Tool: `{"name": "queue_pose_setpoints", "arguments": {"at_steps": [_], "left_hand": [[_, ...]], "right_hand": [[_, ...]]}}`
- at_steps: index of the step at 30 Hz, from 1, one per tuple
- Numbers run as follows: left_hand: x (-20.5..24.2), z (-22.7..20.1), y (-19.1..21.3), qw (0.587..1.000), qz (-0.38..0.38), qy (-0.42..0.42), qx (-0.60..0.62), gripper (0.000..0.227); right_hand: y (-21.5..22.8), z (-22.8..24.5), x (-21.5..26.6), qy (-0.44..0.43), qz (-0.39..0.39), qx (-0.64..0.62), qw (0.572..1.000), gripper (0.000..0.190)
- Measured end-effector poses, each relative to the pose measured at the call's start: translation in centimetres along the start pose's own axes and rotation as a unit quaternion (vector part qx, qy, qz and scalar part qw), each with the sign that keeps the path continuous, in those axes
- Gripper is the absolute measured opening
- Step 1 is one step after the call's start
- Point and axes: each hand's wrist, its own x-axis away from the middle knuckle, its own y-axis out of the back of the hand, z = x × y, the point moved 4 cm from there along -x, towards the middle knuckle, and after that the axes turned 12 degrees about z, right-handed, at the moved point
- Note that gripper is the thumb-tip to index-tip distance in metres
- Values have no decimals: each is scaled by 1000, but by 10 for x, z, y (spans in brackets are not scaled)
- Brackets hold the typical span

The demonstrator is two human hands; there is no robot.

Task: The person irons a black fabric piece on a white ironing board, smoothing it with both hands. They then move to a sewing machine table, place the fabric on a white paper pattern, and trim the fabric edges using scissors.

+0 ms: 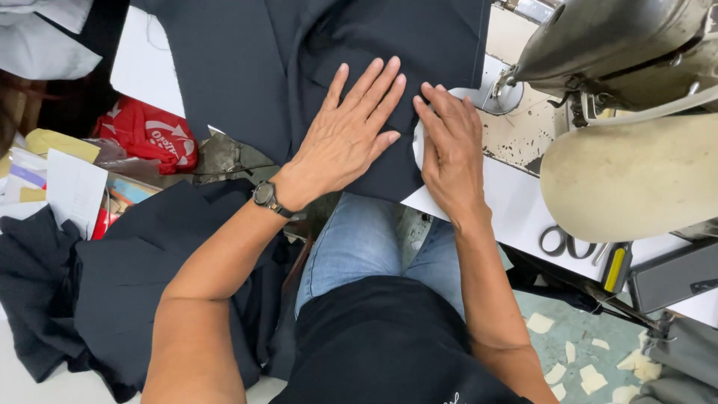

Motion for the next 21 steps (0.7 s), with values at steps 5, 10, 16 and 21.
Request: {"name": "queue_pose_setpoints", "arguments": {"at_steps": [5,10,16,21], "left_hand": [[-12,9,-1,1000,-1,16,-9,67],[-13,9,1,1000,1,22,-7,67],[-13,7,4,1000,10,29,4,67],[-13,8,4,1000,10,27,7,67]], "right_hand": [[18,9,16,-25,-65,-84,994,37],[26,17,53,-21,-73,-14,997,28],[22,18,67,-11,-87,13,996,37],[23,29,60,40,-67,16,997,37]]}}
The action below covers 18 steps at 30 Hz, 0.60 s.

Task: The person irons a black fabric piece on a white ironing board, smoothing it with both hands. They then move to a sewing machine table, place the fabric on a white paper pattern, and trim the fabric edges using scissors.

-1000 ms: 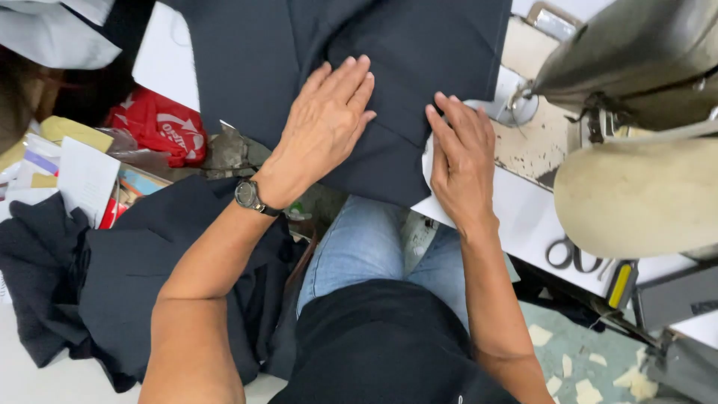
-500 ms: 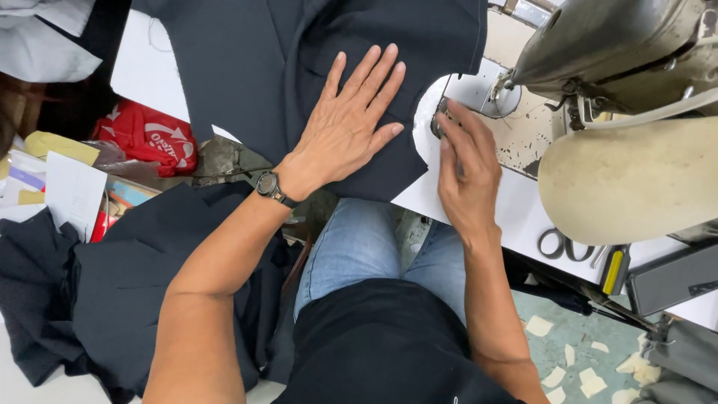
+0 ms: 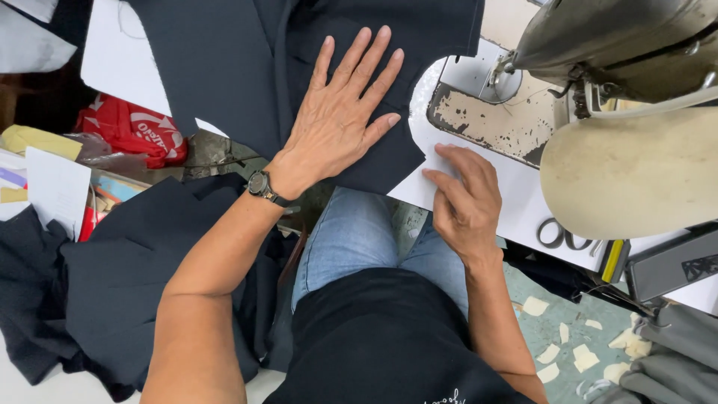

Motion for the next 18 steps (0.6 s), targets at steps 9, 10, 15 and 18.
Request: {"name": "queue_pose_setpoints", "arguments": {"at_steps": [9,10,15,18], "left_hand": [[2,0,-2,999,-31,-17,-10,64],[2,0,-2,999,-33,-20,-8,63],[14,-12,-3,997,-44,-53,21,59],[26,-28,-2,993,-79,-75,44,51]], "right_hand": [[-3,2,1,25,23,64,997,34],[-4,2,1,24,24,73,997,33],[-5,2,1,24,21,94,995,36],[-6,3,1,23,19,100,995,41]]}}
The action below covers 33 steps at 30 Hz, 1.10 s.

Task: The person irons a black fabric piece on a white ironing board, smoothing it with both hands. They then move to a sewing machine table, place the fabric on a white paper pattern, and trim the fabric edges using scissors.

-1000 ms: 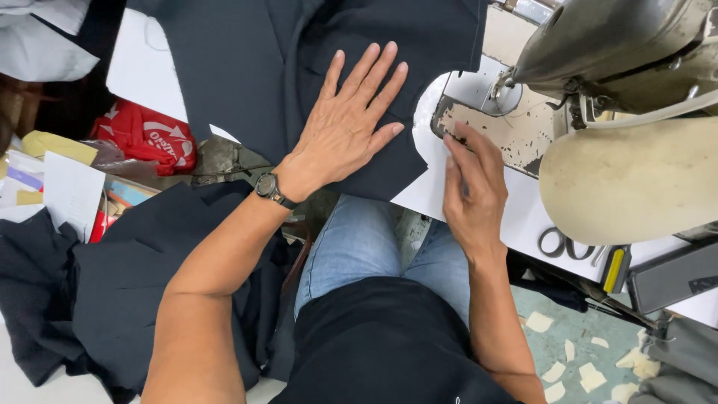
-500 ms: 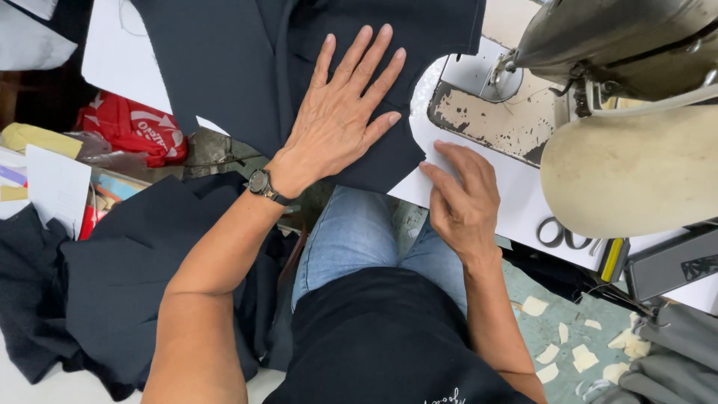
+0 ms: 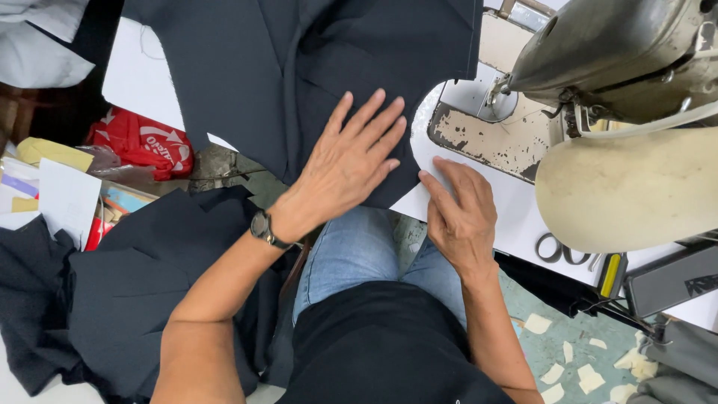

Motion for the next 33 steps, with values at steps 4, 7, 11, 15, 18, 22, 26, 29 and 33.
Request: {"name": "queue_pose_setpoints", "arguments": {"at_steps": [4,7,11,15,18,22,26,29,33], "left_hand": [[13,-13,-26,995,-87,-8,51,41],[15,-21,-35,990,-126,6,69,37],[6,-16,-25,981,-178,25,75,33],[-1,0,-12,979,-192,53,53,29],[-4,10,-13,982,-171,67,49,27],[-2,5,-13,982,-169,71,43,25],[1,7,-10,982,-165,76,53,26],[1,8,-9,982,-157,78,65,27],[2,3,-7,981,-169,68,69,24]], "right_hand": [[-12,-7,8,-40,2,20,999,39],[-13,-8,8,-52,1,19,998,41],[-2,-11,0,-76,-7,-51,996,40],[11,-18,-26,-121,-8,-168,978,27],[6,-21,-51,-120,-7,-163,979,23],[-16,-26,-66,-117,0,-112,987,19],[-9,-22,-63,-121,13,-149,981,6],[2,-21,-52,-132,25,-220,966,6],[17,-20,-28,-150,38,-225,962,3]]}}
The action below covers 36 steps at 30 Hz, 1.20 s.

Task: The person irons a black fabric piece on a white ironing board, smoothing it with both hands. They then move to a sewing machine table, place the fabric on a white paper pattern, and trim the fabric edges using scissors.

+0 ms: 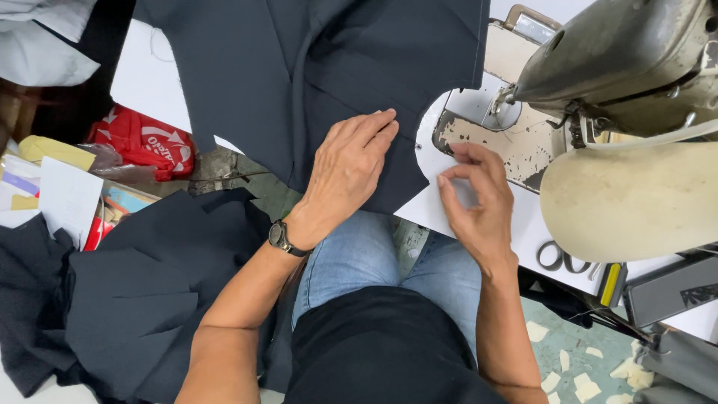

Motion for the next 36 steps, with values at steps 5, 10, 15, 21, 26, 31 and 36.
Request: {"name": "queue_pose_setpoints", "arguments": {"at_steps": [5,10,15,21,26,31,36], "left_hand": [[15,-30,4,1000,-2,-10,21,18],[31,-57,-15,998,41,-14,41,19],[29,-61,-10,999,42,-1,33,19],[28,-62,-12,999,45,12,22,22],[24,-63,-11,999,33,18,25,19],[25,-62,-15,999,19,23,14,16],[24,-61,-15,999,0,25,22,10]], "right_hand": [[6,-13,31,23,-32,9,999,7],[1,-15,36,58,-25,19,998,18],[-10,-19,38,98,10,116,988,32],[-20,-26,41,111,26,230,967,33],[-23,-28,42,105,30,273,956,31],[-23,-31,42,100,30,260,960,32],[-24,-31,42,109,24,270,956,31]]}}
